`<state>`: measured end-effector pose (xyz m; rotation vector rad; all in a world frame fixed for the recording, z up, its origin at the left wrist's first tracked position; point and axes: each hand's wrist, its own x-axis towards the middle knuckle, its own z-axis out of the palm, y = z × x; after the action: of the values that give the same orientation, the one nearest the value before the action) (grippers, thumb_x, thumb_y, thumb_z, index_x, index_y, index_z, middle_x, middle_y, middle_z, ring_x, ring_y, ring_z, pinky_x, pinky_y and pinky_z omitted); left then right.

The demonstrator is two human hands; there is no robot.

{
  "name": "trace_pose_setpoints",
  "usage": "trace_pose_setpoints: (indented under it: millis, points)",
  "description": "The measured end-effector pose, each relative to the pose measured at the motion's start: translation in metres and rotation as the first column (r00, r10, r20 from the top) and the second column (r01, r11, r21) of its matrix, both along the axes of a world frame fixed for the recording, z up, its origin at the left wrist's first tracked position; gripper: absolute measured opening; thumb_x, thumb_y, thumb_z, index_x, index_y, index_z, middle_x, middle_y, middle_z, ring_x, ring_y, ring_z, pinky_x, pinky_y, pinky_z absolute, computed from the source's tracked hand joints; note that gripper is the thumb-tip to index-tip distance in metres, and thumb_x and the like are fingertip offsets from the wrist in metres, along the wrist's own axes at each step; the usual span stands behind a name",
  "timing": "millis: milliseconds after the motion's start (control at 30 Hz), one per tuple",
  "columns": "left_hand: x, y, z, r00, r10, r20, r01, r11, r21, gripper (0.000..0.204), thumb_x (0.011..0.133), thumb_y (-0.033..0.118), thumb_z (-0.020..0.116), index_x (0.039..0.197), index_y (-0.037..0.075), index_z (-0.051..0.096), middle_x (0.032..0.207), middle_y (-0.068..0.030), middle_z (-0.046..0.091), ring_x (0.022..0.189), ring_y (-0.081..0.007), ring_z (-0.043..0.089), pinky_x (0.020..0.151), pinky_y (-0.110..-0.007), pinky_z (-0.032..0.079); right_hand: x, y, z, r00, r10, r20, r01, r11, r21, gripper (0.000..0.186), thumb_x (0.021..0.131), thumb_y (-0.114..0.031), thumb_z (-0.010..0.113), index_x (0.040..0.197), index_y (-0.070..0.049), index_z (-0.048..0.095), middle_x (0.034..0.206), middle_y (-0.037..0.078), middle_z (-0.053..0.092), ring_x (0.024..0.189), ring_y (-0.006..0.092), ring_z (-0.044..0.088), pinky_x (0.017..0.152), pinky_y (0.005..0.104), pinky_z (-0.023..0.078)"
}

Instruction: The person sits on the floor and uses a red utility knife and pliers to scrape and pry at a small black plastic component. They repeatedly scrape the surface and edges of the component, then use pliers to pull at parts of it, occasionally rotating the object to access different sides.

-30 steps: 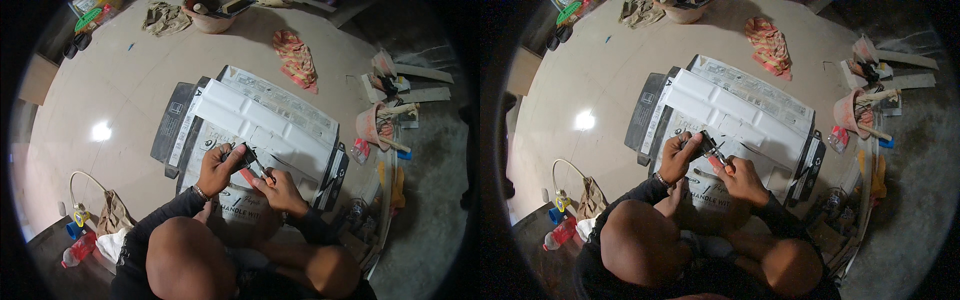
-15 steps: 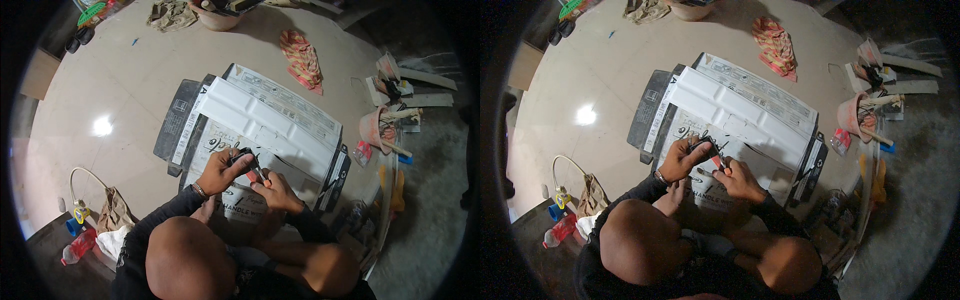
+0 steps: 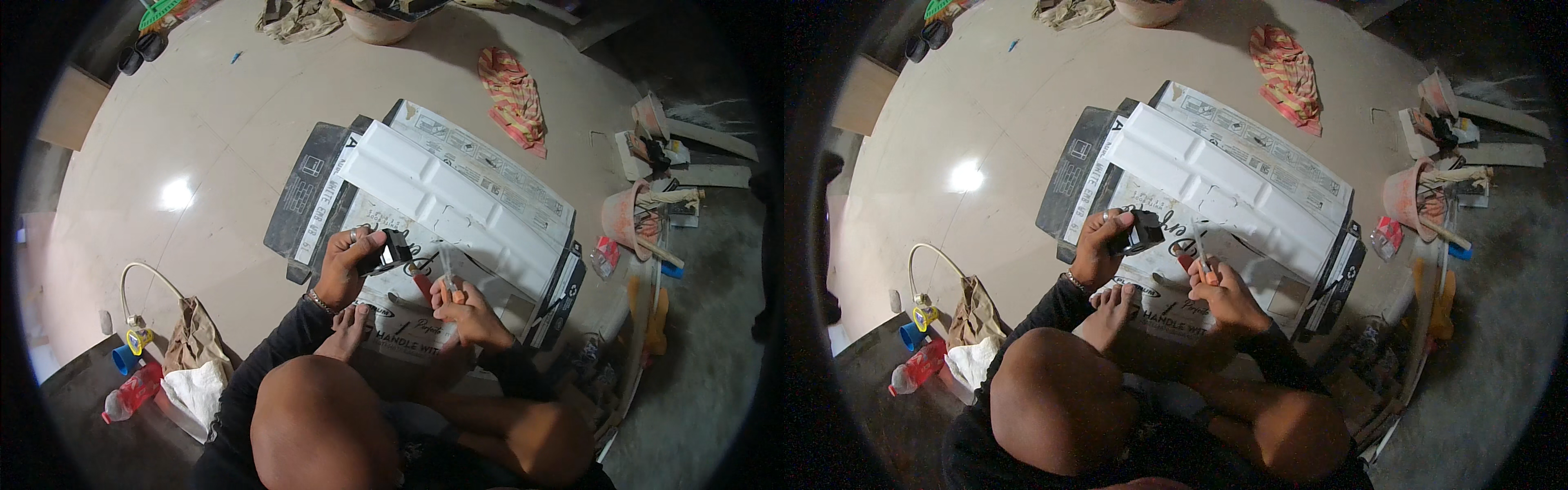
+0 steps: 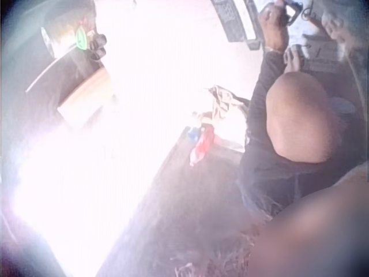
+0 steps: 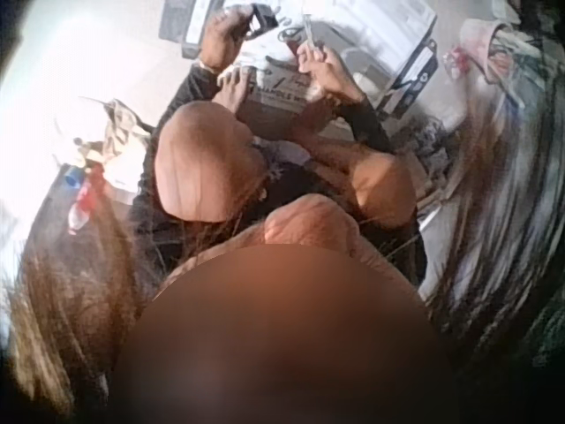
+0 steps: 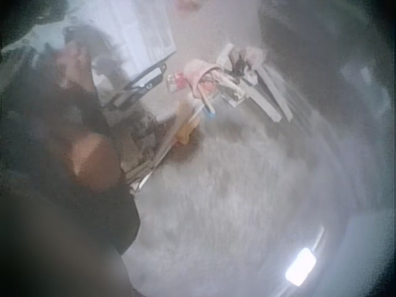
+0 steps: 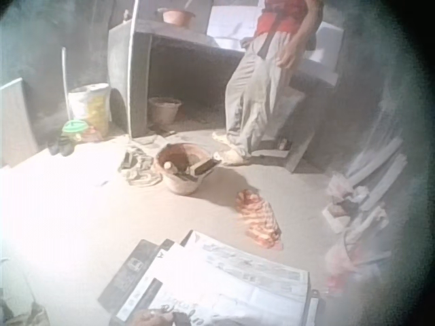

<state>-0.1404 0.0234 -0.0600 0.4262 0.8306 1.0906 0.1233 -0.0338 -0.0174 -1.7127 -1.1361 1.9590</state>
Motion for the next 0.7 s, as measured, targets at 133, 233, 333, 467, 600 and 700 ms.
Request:
trace_pose_setpoints:
  millis: [133,233,333,467,600,700]
  points:
    - [0.008,0.001,0.008,0.999,0.044,-0.023,-0.039,0.984,0.176,0.047,0.100,0.010,0.077,0.068,0.012,0.042,0.073,0.0069,0.043,0.069,-0.0047,0.037,0.064,-0.026,0.030,-0.011,0.009,0.025,0.988,0.001,0.154,-0.018,0.994,0.112,0.029,0.086,-0.012,0.072,0.111,0.000,0.065,0.095,0.012,0.066,0.094,0.0251,0.066,0.086,0.0394,0.053]
    - [0.014,0.001,0.018,0.984,0.026,-0.178,0.025,0.959,0.281,0.050,0.096,0.011,0.082,0.069,0.009,0.040,0.075,0.0057,0.040,0.074,-0.0056,0.039,0.067,-0.028,0.034,-0.016,0.011,0.034,0.946,0.042,0.323,-0.126,0.961,0.245,0.028,0.085,-0.013,0.071,0.106,0.002,0.064,0.090,0.018,0.065,0.086,0.0355,0.067,0.080,0.0442,0.053]
    - [0.019,0.000,0.028,0.943,0.078,-0.324,0.061,0.915,0.398,0.052,0.094,0.015,0.085,0.070,0.008,0.040,0.075,0.0036,0.040,0.074,-0.0081,0.039,0.067,-0.028,0.034,-0.021,0.012,0.036,0.919,0.022,0.393,-0.190,0.899,0.395,0.024,0.084,-0.013,0.070,0.100,0.002,0.061,0.089,0.023,0.064,0.084,0.0464,0.066,0.076,0.0497,0.052]
    - [0.024,0.001,0.035,0.902,0.125,-0.414,0.121,0.847,0.518,0.053,0.092,0.018,0.087,0.070,0.006,0.040,0.073,0.0000,0.039,0.072,-0.0124,0.038,0.066,-0.031,0.033,-0.023,0.014,0.039,0.907,0.023,0.420,-0.235,0.856,0.460,0.021,0.085,-0.012,0.068,0.098,0.001,0.058,0.089,0.026,0.064,0.084,0.0523,0.064,0.075,0.0545,0.051]
    - [0.023,0.002,0.040,0.867,0.165,-0.470,0.152,0.810,0.566,0.053,0.092,0.017,0.087,0.070,0.006,0.039,0.073,-0.0006,0.038,0.071,-0.0139,0.036,0.064,-0.033,0.031,-0.023,0.013,0.043,0.873,0.035,0.486,-0.308,0.812,0.495,0.021,0.087,-0.010,0.067,0.100,0.002,0.056,0.088,0.028,0.064,0.084,0.0525,0.064,0.076,0.0566,0.052]
    - [0.025,0.000,0.042,0.886,0.139,-0.443,0.144,0.824,0.548,0.052,0.092,0.017,0.086,0.071,0.006,0.040,0.073,-0.0009,0.038,0.071,-0.0148,0.035,0.064,-0.033,0.031,-0.023,0.012,0.043,0.871,0.011,0.492,-0.299,0.805,0.512,0.020,0.087,-0.009,0.066,0.101,0.001,0.056,0.089,0.027,0.064,0.085,0.0514,0.065,0.077,0.0570,0.052]
